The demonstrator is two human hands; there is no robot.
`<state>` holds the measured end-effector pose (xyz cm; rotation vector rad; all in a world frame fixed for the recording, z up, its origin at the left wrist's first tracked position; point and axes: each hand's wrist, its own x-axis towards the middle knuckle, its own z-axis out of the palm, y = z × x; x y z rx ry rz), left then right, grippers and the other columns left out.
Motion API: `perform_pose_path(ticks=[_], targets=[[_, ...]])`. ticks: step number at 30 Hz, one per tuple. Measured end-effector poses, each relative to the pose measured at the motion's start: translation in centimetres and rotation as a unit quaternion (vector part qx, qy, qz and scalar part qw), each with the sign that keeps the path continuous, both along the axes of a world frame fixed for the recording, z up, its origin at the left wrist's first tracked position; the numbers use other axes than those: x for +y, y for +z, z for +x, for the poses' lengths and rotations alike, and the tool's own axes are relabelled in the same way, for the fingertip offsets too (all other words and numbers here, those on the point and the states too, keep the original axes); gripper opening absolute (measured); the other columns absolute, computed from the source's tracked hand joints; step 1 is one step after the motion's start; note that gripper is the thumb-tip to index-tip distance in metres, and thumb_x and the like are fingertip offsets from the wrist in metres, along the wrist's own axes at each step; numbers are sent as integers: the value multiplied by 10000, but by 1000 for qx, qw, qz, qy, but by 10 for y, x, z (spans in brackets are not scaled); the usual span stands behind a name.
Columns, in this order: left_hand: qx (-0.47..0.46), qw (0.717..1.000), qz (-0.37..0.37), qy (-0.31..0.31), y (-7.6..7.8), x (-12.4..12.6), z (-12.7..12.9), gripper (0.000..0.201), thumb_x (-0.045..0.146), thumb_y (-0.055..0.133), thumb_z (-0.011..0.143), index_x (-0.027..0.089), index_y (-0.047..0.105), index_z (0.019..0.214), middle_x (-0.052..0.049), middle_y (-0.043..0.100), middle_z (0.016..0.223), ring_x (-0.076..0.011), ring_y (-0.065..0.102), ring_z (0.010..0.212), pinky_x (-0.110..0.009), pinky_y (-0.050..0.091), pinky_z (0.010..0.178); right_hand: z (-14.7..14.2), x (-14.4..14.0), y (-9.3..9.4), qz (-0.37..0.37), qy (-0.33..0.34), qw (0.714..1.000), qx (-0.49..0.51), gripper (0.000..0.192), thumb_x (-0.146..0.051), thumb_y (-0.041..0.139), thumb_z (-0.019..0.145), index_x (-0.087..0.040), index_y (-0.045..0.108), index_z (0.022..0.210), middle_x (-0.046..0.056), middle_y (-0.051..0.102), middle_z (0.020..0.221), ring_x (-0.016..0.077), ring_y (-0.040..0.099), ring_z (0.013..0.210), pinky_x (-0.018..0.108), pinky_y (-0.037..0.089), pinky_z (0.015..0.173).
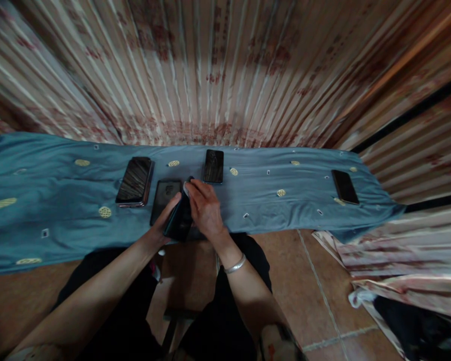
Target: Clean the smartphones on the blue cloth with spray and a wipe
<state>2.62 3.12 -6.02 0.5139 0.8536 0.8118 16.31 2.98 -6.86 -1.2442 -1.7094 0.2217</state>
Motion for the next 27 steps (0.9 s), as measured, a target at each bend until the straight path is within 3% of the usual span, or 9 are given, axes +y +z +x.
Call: perform_pose_path(ticks=[8,11,17,27], targets=[[-18,999,-34,1,17,-7,-2,316,458,581,989,203,750,1069,-72,805,951,-311,778,979,-536,635,944,11,9,-1,-20,-25,999,31,366,-325,462,1065,-255,728,1306,110,711,1323,249,650,1241,438,489,1149],[-30,999,-29,12,21,-4,-4,323,483,600,977,216,742,1090,-53,807,923,-278,787,897,-508,649,903,12,12,-6,-40,-27,998,37,378,-352,452,1066,-240,734,1290,128,716,1312,268,651,1229,458,487,1145],[-17,999,-42,2,27,0,-7,414,504,560,1001,137,745,1047,-71,786,785,-212,757,669,-365,664,728,15,14,-14,-61,-31,997,45,358,-352,474,1051,-231,762,1227,130,745,1262,266,670,1183,441,508,1107],[5,999,-33,-2,25,-4,-7,437,463,493,1037,127,760,1120,-94,815,866,-214,763,677,-335,649,665,11,12,-10,-24,-24,999,38,350,-350,477,1053,-254,756,1240,93,753,1275,228,681,1182,405,519,1102]])
